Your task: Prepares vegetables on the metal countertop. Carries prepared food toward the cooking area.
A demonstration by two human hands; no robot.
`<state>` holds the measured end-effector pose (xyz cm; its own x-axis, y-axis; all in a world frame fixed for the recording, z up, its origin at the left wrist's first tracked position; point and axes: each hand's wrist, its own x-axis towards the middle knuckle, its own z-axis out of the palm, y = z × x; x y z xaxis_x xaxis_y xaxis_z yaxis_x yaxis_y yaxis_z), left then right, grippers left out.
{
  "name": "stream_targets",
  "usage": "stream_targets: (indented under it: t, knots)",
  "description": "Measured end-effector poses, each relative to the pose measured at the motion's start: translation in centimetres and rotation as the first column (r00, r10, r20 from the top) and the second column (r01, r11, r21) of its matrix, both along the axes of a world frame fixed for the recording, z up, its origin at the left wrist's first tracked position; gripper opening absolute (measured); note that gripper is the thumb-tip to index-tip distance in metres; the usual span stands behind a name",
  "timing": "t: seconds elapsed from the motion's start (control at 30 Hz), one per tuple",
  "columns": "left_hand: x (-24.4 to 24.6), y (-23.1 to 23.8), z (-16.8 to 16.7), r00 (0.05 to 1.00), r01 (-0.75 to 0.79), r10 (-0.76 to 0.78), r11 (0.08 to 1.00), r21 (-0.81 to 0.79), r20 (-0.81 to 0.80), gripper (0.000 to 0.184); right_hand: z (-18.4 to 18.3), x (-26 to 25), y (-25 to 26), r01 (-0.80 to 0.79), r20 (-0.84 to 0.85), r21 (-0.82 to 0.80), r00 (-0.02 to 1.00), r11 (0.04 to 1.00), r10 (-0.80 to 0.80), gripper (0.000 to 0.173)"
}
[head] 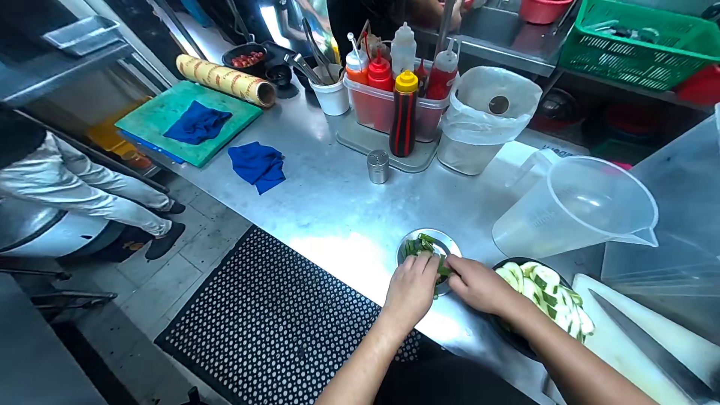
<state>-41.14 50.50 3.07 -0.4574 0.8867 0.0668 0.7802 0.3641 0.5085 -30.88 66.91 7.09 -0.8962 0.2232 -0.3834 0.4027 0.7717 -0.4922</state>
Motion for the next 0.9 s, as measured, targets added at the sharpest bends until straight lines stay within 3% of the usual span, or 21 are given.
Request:
stream_targets:
  t: [0.2,0.27,0.37,0.53,0.67,0.8,0.9]
  knots:
    - [1.1,-1.2,0.7,0.989,0.142,-0.147,0.977,-0.157,-0.02,0.033,-0.7,1.6,-1.0,-0.222,0.004,-0.007,0.975,0.975,0.222,0.039]
    - [1.9,-2.1,0.5,0.971,0.193,-0.148,0.95,-0.247,0.188,0.037,-1.5,2.5,-2.0,-0.289,0.007,0.031,0.957,0.957,0.289,0.036]
    - [2.9,-3.3,-0.1,0.831,0.344,-0.087,0.857,-0.383,0.55,0.041,-3.1,4.4,-4.1,-0.363,0.036,0.068,0.932,0.929,0.361,0.032]
    - [5.1,-4.9,-0.9,0.785,0.333,0.023,0.826,-0.454,0.619,0.041,-4.6,6.0,-6.3,-0.384,0.052,0.124,0.924,0.915,0.38,0.033]
    - [5.2,-4.4,-0.1,0.818,0.211,0.111,0.855,-0.474,0.564,0.039,-4.4,5.2,-6.3,-0.291,0.03,0.167,0.957,0.942,0.29,0.037]
    - [5.7,-3.5,1.0,0.897,0.154,0.095,0.848,-0.506,0.431,0.03,-3.7,4.7,-5.8,-0.031,0.137,-0.097,0.99,0.995,0.044,0.037]
    - [6.7,-3.4,0.6,0.925,0.118,0.079,0.87,-0.478,0.372,0.03,-4.2,5.3,-5.7,0.174,0.145,-0.285,0.98,0.943,-0.137,0.034]
